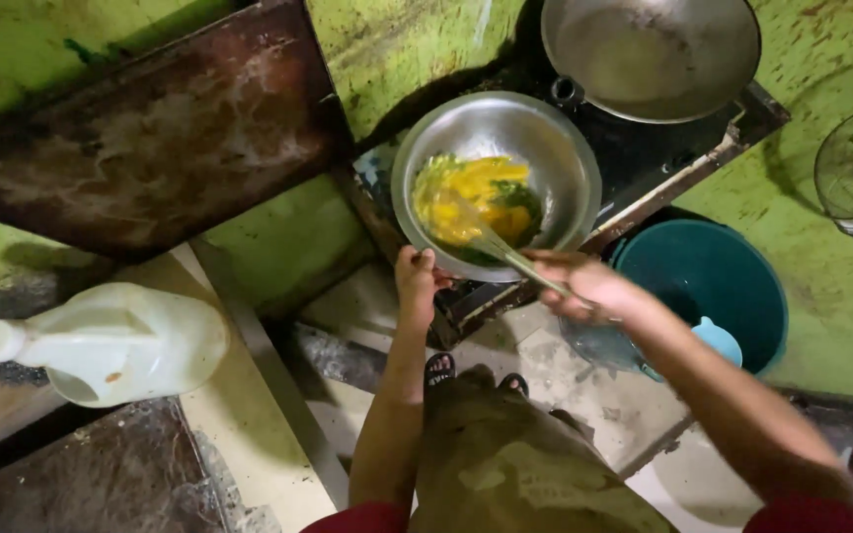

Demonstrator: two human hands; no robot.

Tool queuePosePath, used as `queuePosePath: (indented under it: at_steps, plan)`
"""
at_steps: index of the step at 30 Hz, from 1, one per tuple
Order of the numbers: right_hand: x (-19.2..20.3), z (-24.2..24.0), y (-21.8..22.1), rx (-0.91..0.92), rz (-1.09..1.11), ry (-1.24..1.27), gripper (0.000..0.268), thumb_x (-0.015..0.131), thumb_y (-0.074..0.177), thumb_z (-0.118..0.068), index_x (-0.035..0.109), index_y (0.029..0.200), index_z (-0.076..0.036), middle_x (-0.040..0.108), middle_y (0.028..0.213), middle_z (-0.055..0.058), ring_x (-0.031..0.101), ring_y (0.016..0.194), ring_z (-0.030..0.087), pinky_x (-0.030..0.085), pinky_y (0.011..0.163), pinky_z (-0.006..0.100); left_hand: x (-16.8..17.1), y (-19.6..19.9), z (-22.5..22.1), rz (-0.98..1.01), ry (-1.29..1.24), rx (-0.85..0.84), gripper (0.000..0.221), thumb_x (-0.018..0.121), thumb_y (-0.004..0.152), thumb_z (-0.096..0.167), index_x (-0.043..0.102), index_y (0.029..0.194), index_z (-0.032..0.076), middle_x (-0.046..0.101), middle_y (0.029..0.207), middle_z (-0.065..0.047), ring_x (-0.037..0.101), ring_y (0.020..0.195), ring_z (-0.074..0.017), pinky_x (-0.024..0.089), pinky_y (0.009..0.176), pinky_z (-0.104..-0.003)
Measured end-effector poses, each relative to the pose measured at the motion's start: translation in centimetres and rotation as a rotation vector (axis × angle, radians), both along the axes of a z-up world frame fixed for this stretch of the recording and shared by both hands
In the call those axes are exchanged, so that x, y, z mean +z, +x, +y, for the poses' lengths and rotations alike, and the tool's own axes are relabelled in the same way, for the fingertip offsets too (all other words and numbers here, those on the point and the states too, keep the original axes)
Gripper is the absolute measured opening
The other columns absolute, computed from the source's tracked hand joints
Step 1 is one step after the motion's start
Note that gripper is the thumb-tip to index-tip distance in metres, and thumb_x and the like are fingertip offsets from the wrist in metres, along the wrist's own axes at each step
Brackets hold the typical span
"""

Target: Preparing and whisking eggs with greens in a bowl, pouring oil into a pan, and washing the whisk.

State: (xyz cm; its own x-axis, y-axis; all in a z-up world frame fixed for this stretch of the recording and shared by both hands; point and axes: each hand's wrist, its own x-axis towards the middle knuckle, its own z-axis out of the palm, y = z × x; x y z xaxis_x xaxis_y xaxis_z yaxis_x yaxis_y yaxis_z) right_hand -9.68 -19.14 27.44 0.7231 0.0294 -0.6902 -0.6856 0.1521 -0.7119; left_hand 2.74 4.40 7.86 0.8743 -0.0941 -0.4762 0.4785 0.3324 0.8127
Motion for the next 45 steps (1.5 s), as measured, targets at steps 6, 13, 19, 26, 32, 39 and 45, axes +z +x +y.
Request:
queuePosePath:
  at_steps: [6,13,19,26,32,39,45]
  plan:
    - [-5.5,-2.7,3.7,-0.140,-0.047,-0.241,0.050,0.061,0.101,-0.039,0.051,0.148,-0.027,0.067,0.073,0.013,0.054,0.037,0.017,0.045,0.025,0.033,-4.2,0.9,-0.3,-0.056,0.018,0.013,0.028,0.058,0.103,0.022,0.045,0.120,0.004,0.053,0.088,-0.017,0.068,0.052,-0.0358,0.064,0.046,-0.046]
    - [3.2,-4.6,0.6,0.269,0.057,-0.612,0.056,0.065,0.095,-0.033,0.058,0.146,-0.012,0.061,0.064,0.021,0.047,0.038,0.019,0.038,0.021,0.025,5.4,-1.5,0.3,-0.047,0.025,0.018,0.026,0.050,0.105,0.021,0.045,0.119,-0.001,0.053,0.086,-0.017,0.069,0.057,-0.0344,0.068,0.052,-0.047]
    - [9.3,0.0,3.1,-0.035,0.113,-0.180,0.041,0.068,0.092,-0.024,0.067,0.131,-0.010,0.059,0.056,0.008,0.045,0.030,0.007,0.037,0.017,0.016,4.0,-0.7,-0.4,-0.061,0.030,0.023,0.029,0.046,0.106,0.020,0.043,0.122,-0.004,0.052,0.089,-0.016,0.069,0.059,-0.0338,0.069,0.056,-0.047]
    - [3.7,-5.9,1.8,0.372,-0.046,-0.682,0.040,0.056,0.098,-0.025,0.064,0.133,-0.007,0.064,0.054,0.022,0.051,0.025,0.030,0.038,0.014,0.034,4.9,-1.5,-0.2,-0.063,0.038,-0.003,0.029,0.045,0.106,0.021,0.040,0.121,-0.004,0.055,0.082,-0.018,0.069,0.053,-0.0346,0.069,0.054,-0.046]
    - [-9.0,-14.1,5.7,0.331,0.045,-0.631,0.042,0.058,0.096,-0.041,0.076,0.119,-0.011,0.054,0.043,0.011,0.044,0.022,0.024,0.032,0.011,0.033,2.4,-1.5,-0.5,-0.062,0.042,-0.014,0.030,0.050,0.106,0.024,0.042,0.117,-0.002,0.060,0.078,-0.020,0.071,0.053,-0.0328,0.068,0.052,-0.046]
    - [4.8,-6.2,1.8,0.425,0.001,-0.778,0.038,0.069,0.093,-0.043,0.082,0.089,-0.008,0.065,0.043,0.016,0.053,0.023,0.028,0.038,0.013,0.036,3.5,-1.5,-0.6,-0.026,0.088,-0.025,0.029,0.050,0.105,0.022,0.044,0.117,-0.004,0.062,0.071,-0.023,0.070,0.051,-0.0349,0.066,0.045,-0.046]
    - [-0.8,-3.8,6.4,0.169,-0.087,-0.363,0.046,0.058,0.100,-0.045,0.068,0.096,-0.001,0.059,0.047,0.027,0.051,0.025,0.045,0.033,0.008,0.054,5.7,-1.6,-0.2,-0.060,0.064,-0.046,0.026,0.048,0.105,0.021,0.043,0.111,-0.004,0.063,0.069,-0.023,0.070,0.051,-0.0313,0.065,0.045,-0.040]
